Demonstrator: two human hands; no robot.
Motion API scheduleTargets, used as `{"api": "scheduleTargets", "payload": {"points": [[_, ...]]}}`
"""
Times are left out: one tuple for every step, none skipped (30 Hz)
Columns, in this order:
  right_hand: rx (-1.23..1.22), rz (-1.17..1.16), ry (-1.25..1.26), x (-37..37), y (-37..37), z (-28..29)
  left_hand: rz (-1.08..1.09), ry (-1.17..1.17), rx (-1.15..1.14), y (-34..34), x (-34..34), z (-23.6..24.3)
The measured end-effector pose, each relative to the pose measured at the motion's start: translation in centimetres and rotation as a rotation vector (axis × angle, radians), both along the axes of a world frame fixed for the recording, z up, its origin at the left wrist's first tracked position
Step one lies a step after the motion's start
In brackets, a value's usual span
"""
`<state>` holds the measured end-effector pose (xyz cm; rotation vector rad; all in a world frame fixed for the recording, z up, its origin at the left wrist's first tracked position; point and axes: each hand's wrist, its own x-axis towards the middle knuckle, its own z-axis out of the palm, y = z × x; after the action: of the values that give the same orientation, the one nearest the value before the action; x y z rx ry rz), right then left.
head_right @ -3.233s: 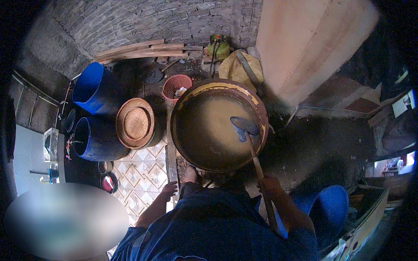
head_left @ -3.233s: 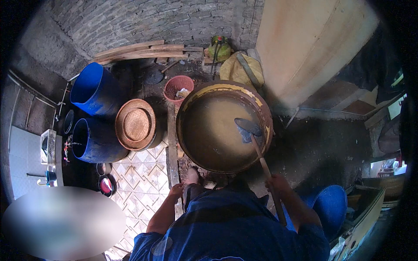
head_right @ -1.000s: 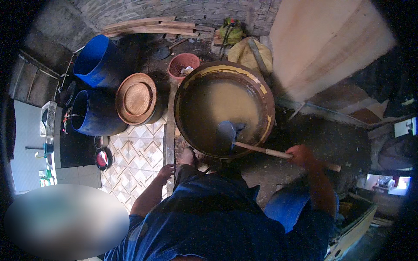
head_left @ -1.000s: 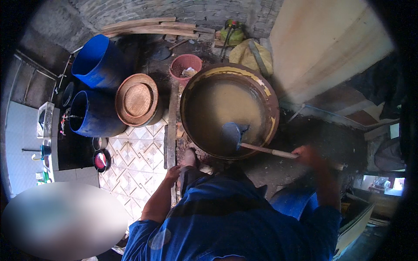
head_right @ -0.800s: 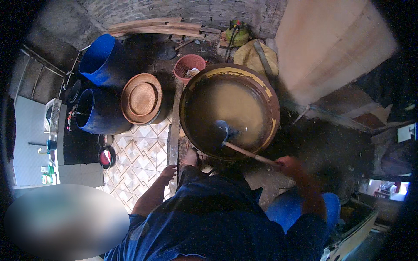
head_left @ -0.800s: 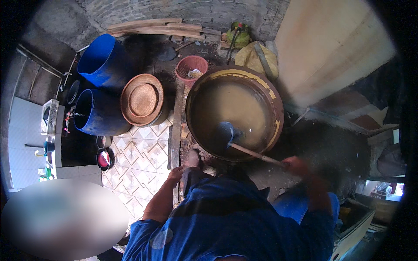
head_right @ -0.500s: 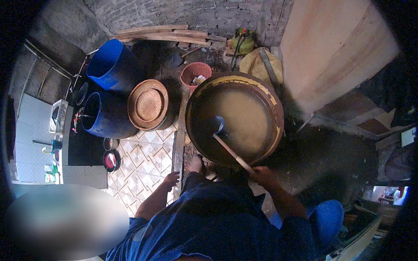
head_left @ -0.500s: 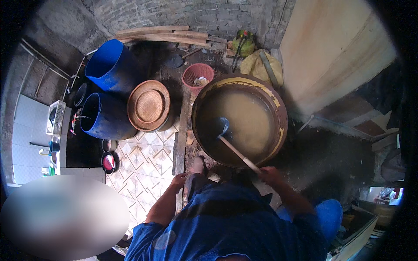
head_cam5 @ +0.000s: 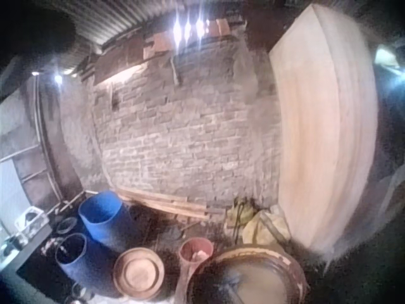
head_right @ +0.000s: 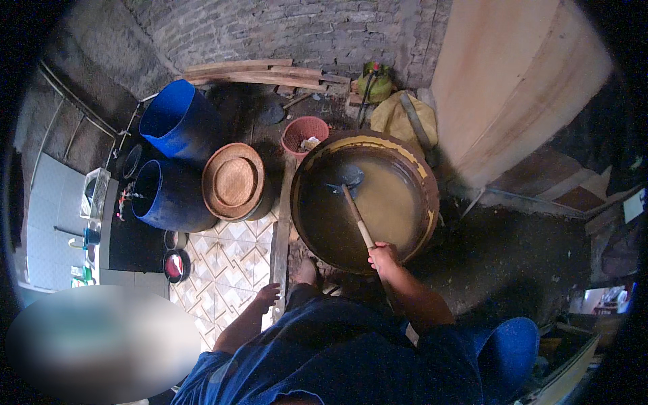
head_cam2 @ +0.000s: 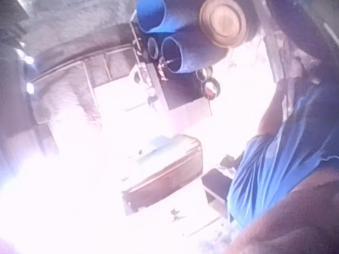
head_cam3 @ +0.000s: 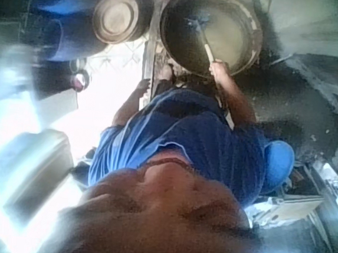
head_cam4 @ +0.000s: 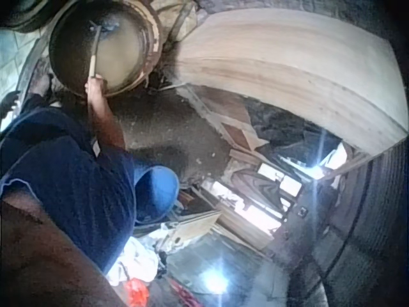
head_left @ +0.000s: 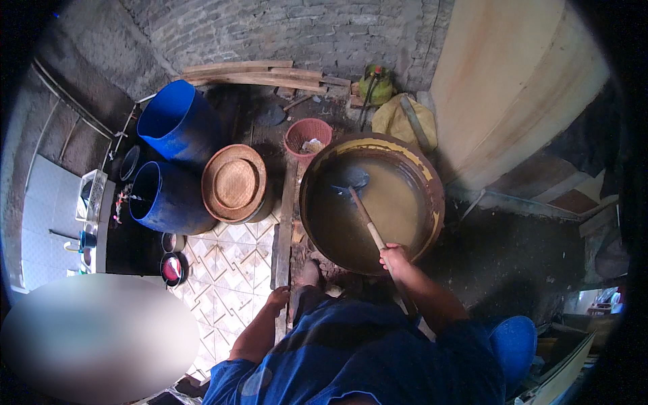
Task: The person stirs a large pot of liquid with a long-handled ladle, occasionally scooping liquid into a basket. The person then covers the pot with a sack and moves a blue barrel.
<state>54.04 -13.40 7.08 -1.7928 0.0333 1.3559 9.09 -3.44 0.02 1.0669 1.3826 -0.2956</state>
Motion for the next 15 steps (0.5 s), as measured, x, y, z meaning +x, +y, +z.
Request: {"api": "scheduleTargets", "payload": {"points": [[-0.007,-0.009,-0.02,0.2,0.2,-0.2,0.05,-0.014,-0.001,0.1,0.0,-0.3],[-0.005,-0.014,-0.042,0.3,0.1,-0.3,0.079,0.01,-0.013,0.0,0.0,-0.6],[0.002,-0.02,-0.072,0.5,-0.2,-0.4,0.092,0.046,-0.024,0.0,0.0,-0.9],[0.007,-0.025,-0.102,0.6,-0.6,-0.3,0.132,0.043,0.001,-0.1,0.0,-1.0],[0.023,0.02,-0.076,0.9,-1.4,0.0,0.157,0.051,0.028,-0.3,0.1,-1.1],[0.039,0.066,-0.049,1.4,-2.4,0.4,0.181,0.059,0.055,-0.3,0.2,-1.2],[0.024,0.125,-0.058,1.6,-3.1,0.9,0.135,0.033,0.033,-0.2,0.3,-1.1],[0.068,0.137,-0.047,1.6,-4.1,1.6,0.088,0.008,0.01,-0.1,0.3,-0.8],[0.08,0.163,-0.072,1.8,-5.8,2.6,0.028,0.02,-0.021,0.0,0.4,-0.5],[0.127,0.188,-0.088,1.8,-7.2,3.5,0.049,0.004,-0.017,-0.1,0.6,-0.1],[0.163,0.183,-0.061,1.7,-8.3,4.6,0.056,0.024,-0.019,-0.1,0.9,0.3],[0.23,0.178,-0.028,1.7,-9.7,5.9,0.045,0.048,-0.018,0.0,1.3,0.7],[0.218,0.15,-0.001,1.5,-10.7,7.2,0.045,0.048,-0.015,0.2,1.7,0.9],[0.155,0.181,0.061,1.5,-12.1,8.9,0.034,0.061,-0.011,0.4,2.1,1.1],[0.148,0.227,0.061,1.5,-13.3,10.8,0.022,0.074,-0.007,0.5,2.4,1.1]]}}
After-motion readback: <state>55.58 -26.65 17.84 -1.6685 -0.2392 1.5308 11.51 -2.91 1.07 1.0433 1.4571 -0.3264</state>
